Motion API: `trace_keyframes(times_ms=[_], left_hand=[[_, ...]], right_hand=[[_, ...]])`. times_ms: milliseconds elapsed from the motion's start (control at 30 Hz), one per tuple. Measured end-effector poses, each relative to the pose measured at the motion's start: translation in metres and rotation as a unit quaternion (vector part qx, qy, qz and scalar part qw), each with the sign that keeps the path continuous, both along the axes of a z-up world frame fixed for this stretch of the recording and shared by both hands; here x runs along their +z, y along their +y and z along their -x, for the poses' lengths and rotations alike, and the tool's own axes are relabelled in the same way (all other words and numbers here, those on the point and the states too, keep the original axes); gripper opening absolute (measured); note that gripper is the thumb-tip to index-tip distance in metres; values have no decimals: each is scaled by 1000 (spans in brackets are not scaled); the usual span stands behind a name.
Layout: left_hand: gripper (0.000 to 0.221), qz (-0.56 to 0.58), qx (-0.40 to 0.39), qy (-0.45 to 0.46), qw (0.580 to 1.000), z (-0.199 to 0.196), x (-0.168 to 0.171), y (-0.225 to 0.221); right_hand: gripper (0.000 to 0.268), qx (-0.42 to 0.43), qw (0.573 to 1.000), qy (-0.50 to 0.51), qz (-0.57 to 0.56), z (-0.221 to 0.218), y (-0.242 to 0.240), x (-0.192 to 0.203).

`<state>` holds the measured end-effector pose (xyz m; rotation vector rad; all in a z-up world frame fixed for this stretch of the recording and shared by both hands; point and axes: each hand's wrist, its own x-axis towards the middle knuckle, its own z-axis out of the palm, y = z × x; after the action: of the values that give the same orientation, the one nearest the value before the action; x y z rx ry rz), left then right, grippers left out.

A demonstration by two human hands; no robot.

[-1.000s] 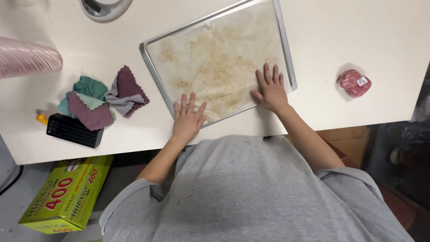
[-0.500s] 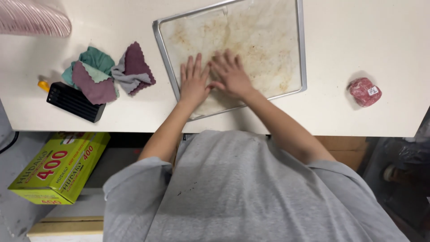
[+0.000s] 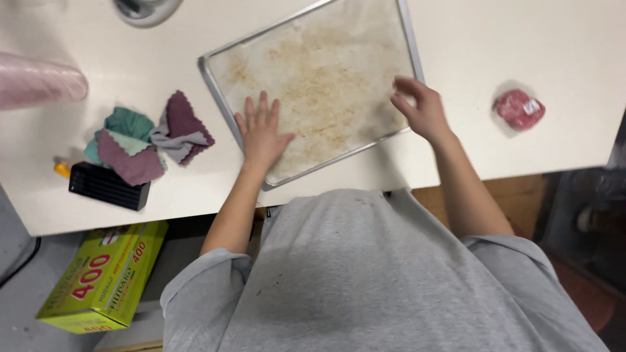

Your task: Rolling small portions of meat into balls on a parchment-lined tray.

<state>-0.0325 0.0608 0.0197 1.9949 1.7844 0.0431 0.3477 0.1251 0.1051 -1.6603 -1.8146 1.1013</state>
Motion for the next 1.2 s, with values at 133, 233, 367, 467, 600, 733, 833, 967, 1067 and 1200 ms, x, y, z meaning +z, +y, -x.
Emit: trace_keyframes(times_ms=[133,233,367,467,600,733,833,967,1067,1200], left_hand=[[20,-56,74,-227,970,-8,0,-9],[21,24,135,-257,957,-43,19,-19],[18,87,34,-399,912,-98,38,-55],[24,147,-71,-415,895,-138,58,-87],[31,208,-126,-388,889,-173,19,-146],[31,307,-31,-301,902,-232,22,-167],[33,342,5,-258,904,-274,14,-180],[35,294,1,-239,925,-331,43,-152],[36,254,3,-182,950,-374,88,-106],[33,65,23,-289,955,-430,84,-55]], right_hand=[[35,-208,965,39,156,-103,-124,-9],[51,-361,916,-13,173,-159,-254,-47],[34,-361,894,-82,253,-179,-377,-79],[34,-310,899,-120,284,-210,-396,-105],[36,-204,904,-170,335,-267,-398,-122],[40,-83,896,-220,376,-335,-385,-137],[43,3,880,-252,403,-372,-380,-158],[49,116,847,-297,425,-394,-287,-115],[37,47,940,-229,249,-388,-187,-48],[89,37,951,-216,-219,-358,-74,-9]])
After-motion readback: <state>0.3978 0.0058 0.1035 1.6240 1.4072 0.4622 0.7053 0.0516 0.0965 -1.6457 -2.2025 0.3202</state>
